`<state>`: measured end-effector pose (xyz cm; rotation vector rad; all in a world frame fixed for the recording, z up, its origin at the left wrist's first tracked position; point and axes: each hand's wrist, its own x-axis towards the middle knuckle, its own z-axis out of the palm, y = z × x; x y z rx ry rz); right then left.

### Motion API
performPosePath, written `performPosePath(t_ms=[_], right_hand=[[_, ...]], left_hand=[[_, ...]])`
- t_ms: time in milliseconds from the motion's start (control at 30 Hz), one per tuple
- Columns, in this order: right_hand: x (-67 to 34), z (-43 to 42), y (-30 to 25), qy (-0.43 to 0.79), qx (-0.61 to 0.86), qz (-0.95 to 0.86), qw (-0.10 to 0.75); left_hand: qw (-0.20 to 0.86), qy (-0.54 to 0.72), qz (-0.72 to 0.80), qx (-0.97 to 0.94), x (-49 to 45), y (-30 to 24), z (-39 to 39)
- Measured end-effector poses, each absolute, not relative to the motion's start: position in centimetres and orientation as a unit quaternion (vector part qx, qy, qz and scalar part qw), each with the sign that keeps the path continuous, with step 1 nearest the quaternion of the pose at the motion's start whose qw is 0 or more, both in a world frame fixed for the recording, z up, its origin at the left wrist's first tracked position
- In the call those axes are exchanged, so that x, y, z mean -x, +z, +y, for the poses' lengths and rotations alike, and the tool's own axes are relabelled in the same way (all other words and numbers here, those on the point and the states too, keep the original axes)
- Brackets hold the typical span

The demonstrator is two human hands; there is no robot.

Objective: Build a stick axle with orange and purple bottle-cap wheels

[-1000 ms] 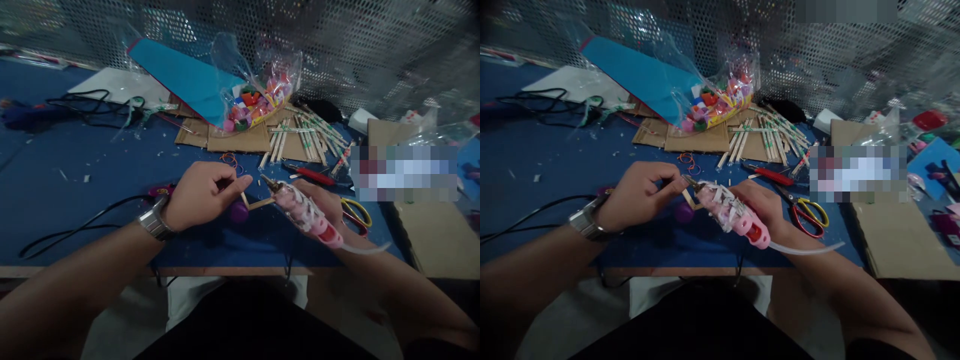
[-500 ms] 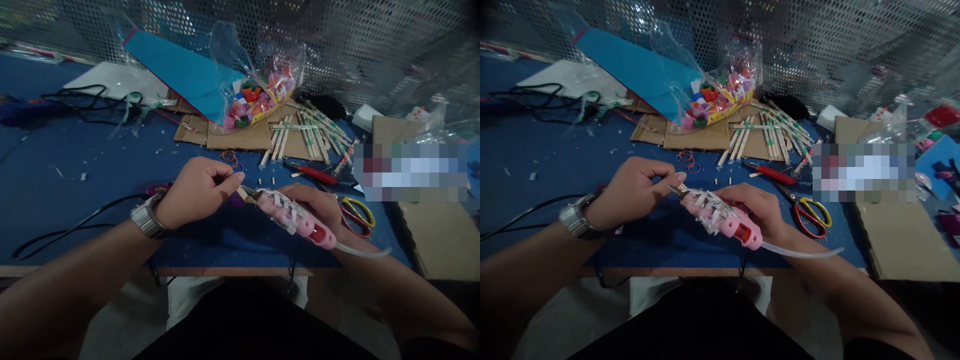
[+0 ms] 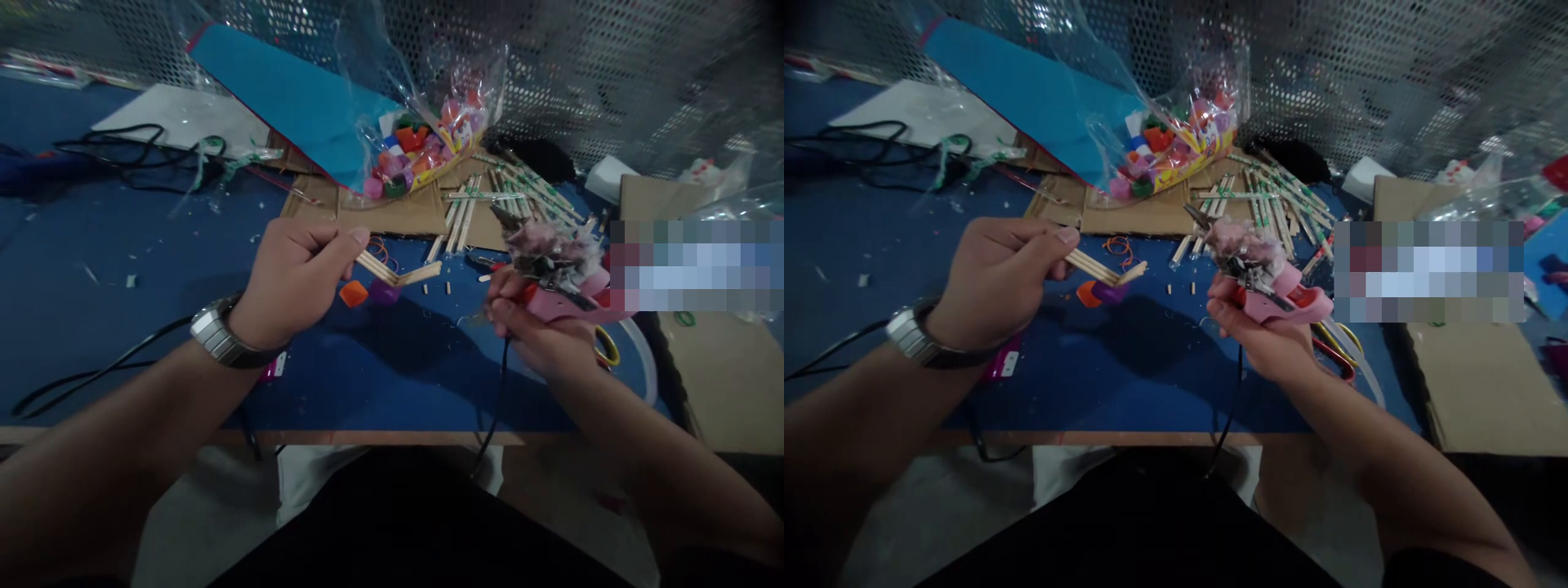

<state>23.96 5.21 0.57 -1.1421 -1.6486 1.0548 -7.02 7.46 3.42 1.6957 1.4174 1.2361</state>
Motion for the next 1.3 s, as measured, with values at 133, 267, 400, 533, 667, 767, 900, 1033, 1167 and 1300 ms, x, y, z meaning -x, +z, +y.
performPosePath(t_ms=[133,267,400,533,667,767,900,1033,1167,1300], right_hand=[[-22.6,5.0,0.5,0.527,0.452,-0.567,0.444],[-21.3,4.7,0.6,0.580,0.432,-0.553,0.412],[-21.1,4.5,0.2,0.605,0.406,-0.551,0.408],[-21.7,4.3,-0.2,0.583,0.402,-0.583,0.399],[-21.6,4.2,0.0,0.615,0.364,-0.563,0.415],[-21.1,4.2,0.2,0.638,0.354,-0.550,0.407],[-21.0,4.2,-0.2,0.628,0.379,-0.570,0.370],[-21.3,4.1,-0.6,0.602,0.406,-0.594,0.346],[-20.8,4.0,-0.1,0.637,0.383,-0.569,0.351],[-19.9,4.0,0.3,0.658,0.366,-0.545,0.367]], left_hand=[[0.332,0.457,0.526,-0.636,6.9,3.6,7.0],[0.388,0.420,0.511,-0.642,6.7,3.7,6.6],[0.385,0.399,0.489,-0.673,6.3,4.0,6.2],[0.372,0.400,0.489,-0.680,6.2,4.4,6.2],[0.391,0.406,0.495,-0.661,6.3,4.3,6.3],[0.408,0.402,0.498,-0.651,6.4,4.2,6.3],[0.447,0.409,0.481,-0.633,6.3,4.1,6.2],[0.482,0.398,0.487,-0.611,6.1,4.4,6.2],[0.525,0.390,0.472,-0.591,6.0,4.8,6.0],[0.562,0.382,0.454,-0.576,5.9,5.0,5.7]])
